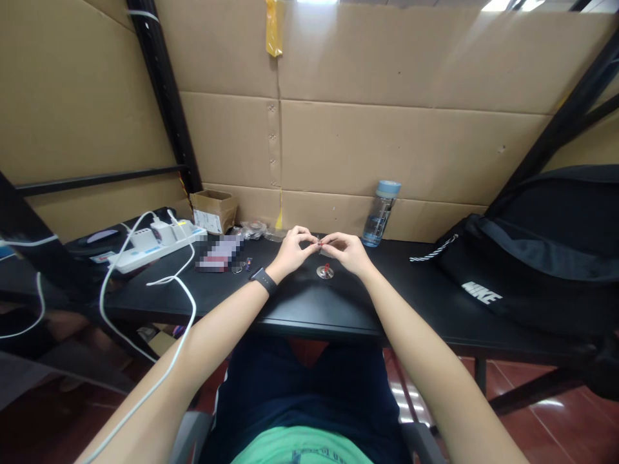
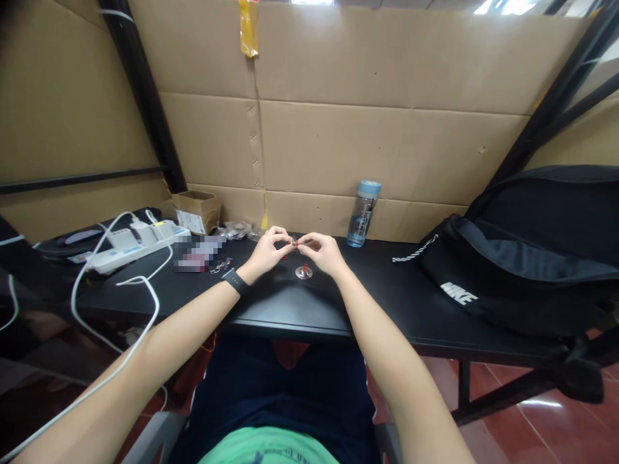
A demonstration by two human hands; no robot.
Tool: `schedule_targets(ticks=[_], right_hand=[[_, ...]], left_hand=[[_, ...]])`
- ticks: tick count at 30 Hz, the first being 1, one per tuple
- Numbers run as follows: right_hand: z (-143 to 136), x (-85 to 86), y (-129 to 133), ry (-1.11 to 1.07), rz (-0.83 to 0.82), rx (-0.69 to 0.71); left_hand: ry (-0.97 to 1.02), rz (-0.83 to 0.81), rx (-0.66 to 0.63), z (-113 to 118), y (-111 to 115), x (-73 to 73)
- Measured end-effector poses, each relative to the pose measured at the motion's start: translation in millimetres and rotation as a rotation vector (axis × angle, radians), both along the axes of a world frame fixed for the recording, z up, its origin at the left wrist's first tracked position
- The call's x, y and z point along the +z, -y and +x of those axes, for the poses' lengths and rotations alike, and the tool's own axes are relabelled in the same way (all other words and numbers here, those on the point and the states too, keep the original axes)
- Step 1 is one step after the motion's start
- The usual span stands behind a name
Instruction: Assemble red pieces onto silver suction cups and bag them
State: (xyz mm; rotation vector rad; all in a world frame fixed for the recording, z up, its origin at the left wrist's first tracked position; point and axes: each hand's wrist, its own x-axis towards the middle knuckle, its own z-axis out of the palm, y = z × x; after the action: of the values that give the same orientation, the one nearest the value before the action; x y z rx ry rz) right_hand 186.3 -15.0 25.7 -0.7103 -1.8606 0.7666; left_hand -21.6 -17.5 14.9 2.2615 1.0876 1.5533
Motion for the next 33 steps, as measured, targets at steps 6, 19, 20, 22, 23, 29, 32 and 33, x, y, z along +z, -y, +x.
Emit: schedule_targets(ticks=[6, 19, 20, 22, 23, 29, 32, 33], right_hand=[[-1, 5.2, 2, 0.163, 0.255, -0.119], [0, 1.5, -3, 0.315, 0.424, -0.166], [0, 1.6, -3, 0.32, 0.429, -0.176], [1, 2.4, -2, 0.326, 0.434, -0.187], [1, 3.1, -2, 0.33, 0.435, -0.189], [5, 7.2, -2, 0.347, 0.439, -0.218], [5, 6.6, -3, 0.357, 0.434, -0.219], [5, 5.9, -3, 0.361, 0.433, -0.214]], left_hand=[[0.001, -0.095, -0.047, -2, -4, -1.9], [-0.28, 0.02, 0.044, -3, 15, 8.2], [-0.317, 0.013, 0.047, -3, 16, 8.1], [-0.355, -0.007, 0.05, -2, 17, 7.4], [-0.361, -0.016, 0.052, -2, 16, 7.1], [-0.349, -0.082, 0.066, -2, 12, 6.8], [-0.35, -0.097, 0.069, -2, 10, 5.1], [-0.351, -0.09, 0.078, -2, 10, 4.2]])
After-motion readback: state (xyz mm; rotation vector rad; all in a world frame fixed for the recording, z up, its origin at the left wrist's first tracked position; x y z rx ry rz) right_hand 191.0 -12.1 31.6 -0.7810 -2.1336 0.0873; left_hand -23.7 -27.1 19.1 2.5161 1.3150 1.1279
